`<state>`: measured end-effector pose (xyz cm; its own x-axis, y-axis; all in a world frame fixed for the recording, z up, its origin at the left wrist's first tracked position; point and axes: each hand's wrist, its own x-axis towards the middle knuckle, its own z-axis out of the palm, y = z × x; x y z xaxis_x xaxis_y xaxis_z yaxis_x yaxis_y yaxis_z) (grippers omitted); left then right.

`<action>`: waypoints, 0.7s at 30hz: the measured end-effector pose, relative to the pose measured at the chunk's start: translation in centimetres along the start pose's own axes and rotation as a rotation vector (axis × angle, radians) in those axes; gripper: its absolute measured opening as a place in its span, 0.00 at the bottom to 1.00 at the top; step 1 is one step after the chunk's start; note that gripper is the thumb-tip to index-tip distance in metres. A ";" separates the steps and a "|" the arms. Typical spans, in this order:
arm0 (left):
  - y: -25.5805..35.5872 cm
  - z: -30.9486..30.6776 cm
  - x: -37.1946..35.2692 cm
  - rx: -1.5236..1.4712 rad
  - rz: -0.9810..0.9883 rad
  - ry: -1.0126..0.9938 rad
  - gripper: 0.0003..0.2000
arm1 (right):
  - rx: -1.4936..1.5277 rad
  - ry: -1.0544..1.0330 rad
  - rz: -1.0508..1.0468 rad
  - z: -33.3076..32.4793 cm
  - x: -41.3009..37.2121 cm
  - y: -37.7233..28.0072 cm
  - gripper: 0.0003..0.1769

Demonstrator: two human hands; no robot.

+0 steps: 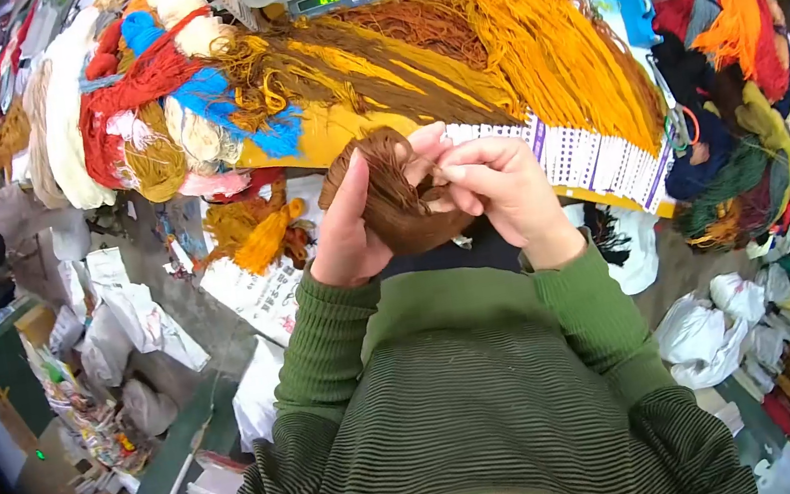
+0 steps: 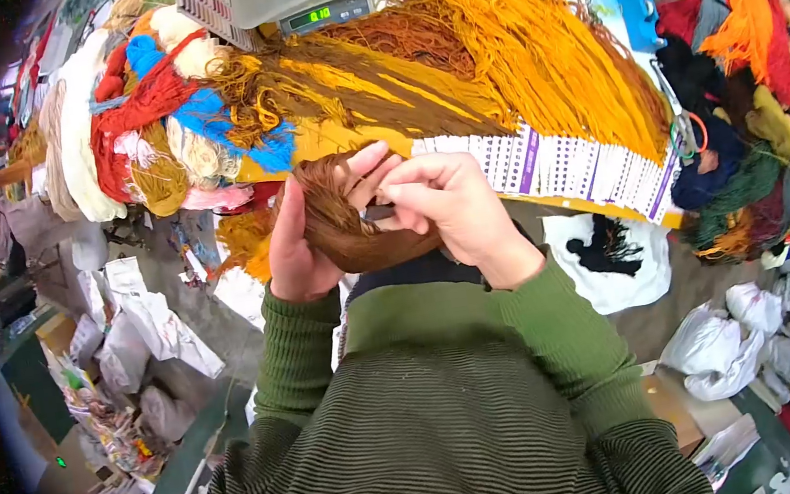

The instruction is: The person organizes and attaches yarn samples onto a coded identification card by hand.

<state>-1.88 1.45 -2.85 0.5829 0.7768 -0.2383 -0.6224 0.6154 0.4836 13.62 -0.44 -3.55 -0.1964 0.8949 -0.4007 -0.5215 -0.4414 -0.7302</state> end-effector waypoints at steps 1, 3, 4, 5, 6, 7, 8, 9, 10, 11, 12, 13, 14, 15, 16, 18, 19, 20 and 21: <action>-0.1 -0.2 -0.4 -0.097 0.003 -0.021 0.29 | 0.022 0.000 0.001 0.4 -0.3 -0.3 0.05; 0.2 0.2 -0.5 -0.019 0.018 -0.064 0.29 | 0.060 0.019 0.028 1.7 -1.0 -1.4 0.06; 0.2 0.1 -0.5 -0.042 0.016 -0.104 0.27 | 0.081 0.031 0.041 2.3 -1.3 -1.8 0.06; 0.2 -0.1 -0.4 -0.064 0.013 -0.145 0.25 | 0.081 0.010 0.016 2.4 -1.4 -1.9 0.06; 0.2 -0.1 -0.4 -0.084 0.010 -0.185 0.24 | 0.095 0.013 0.019 2.8 -1.5 -2.2 0.06; 0.4 0.5 -0.6 -0.131 0.015 -0.190 0.23 | 0.110 0.015 0.021 3.1 -1.7 -2.4 0.06; 0.5 0.7 -0.6 -0.094 0.014 -0.175 0.23 | 0.128 0.018 0.023 3.5 -1.8 -2.6 0.06; 0.4 1.0 -0.7 -0.056 0.010 -0.159 0.23 | 0.026 0.135 0.052 4.3 -2.0 -2.9 0.06; 0.4 1.3 -0.9 -0.018 0.004 -0.140 0.23 | 0.008 0.122 0.059 4.5 -2.1 -2.7 0.05; 0.5 1.7 -0.9 0.166 0.027 -0.129 0.29 | -0.010 0.107 0.066 4.5 -2.0 -2.5 0.05; 0.8 1.8 -1.0 0.144 0.020 -0.148 0.29 | -0.026 0.093 0.072 4.5 -2.0 -2.3 0.05; 1.1 1.9 -1.0 0.121 0.012 -0.165 0.29 | 0.013 0.107 0.072 4.8 -2.1 -2.6 0.04; 1.3 1.8 -1.0 0.097 0.004 -0.181 0.29 | 0.031 0.093 0.047 4.9 -2.1 -2.6 0.04; 1.5 1.4 -1.0 -0.106 -0.004 -0.233 0.26 | 0.050 0.077 0.024 4.9 -2.2 -2.7 0.04; 1.6 1.2 -1.2 -0.147 0.000 -0.239 0.26 | 0.069 0.062 0.002 4.9 -2.2 -2.7 0.04; 1.8 0.9 -1.5 -0.231 0.011 -0.249 0.26 | 0.067 0.058 -0.007 5.2 -2.3 -3.0 0.06; 1.7 0.9 -1.6 -0.210 0.003 -0.209 0.25 | 0.049 0.070 -0.006 5.4 -2.3 -3.0 0.07; 1.7 0.6 -1.6 -0.208 0.026 -0.243 0.25 | 0.031 0.082 -0.004 5.6 -2.4 -3.0 0.08; 1.7 0.3 -1.7 -0.205 0.049 -0.276 0.25 | 0.032 0.070 0.015 5.8 -2.4 -3.2 0.09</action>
<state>-3.73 1.13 -1.42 0.6511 0.7584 0.0312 -0.7293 0.6137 0.3025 10.94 -0.83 2.92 -0.1466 0.8808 -0.4503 -0.5457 -0.4517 -0.7058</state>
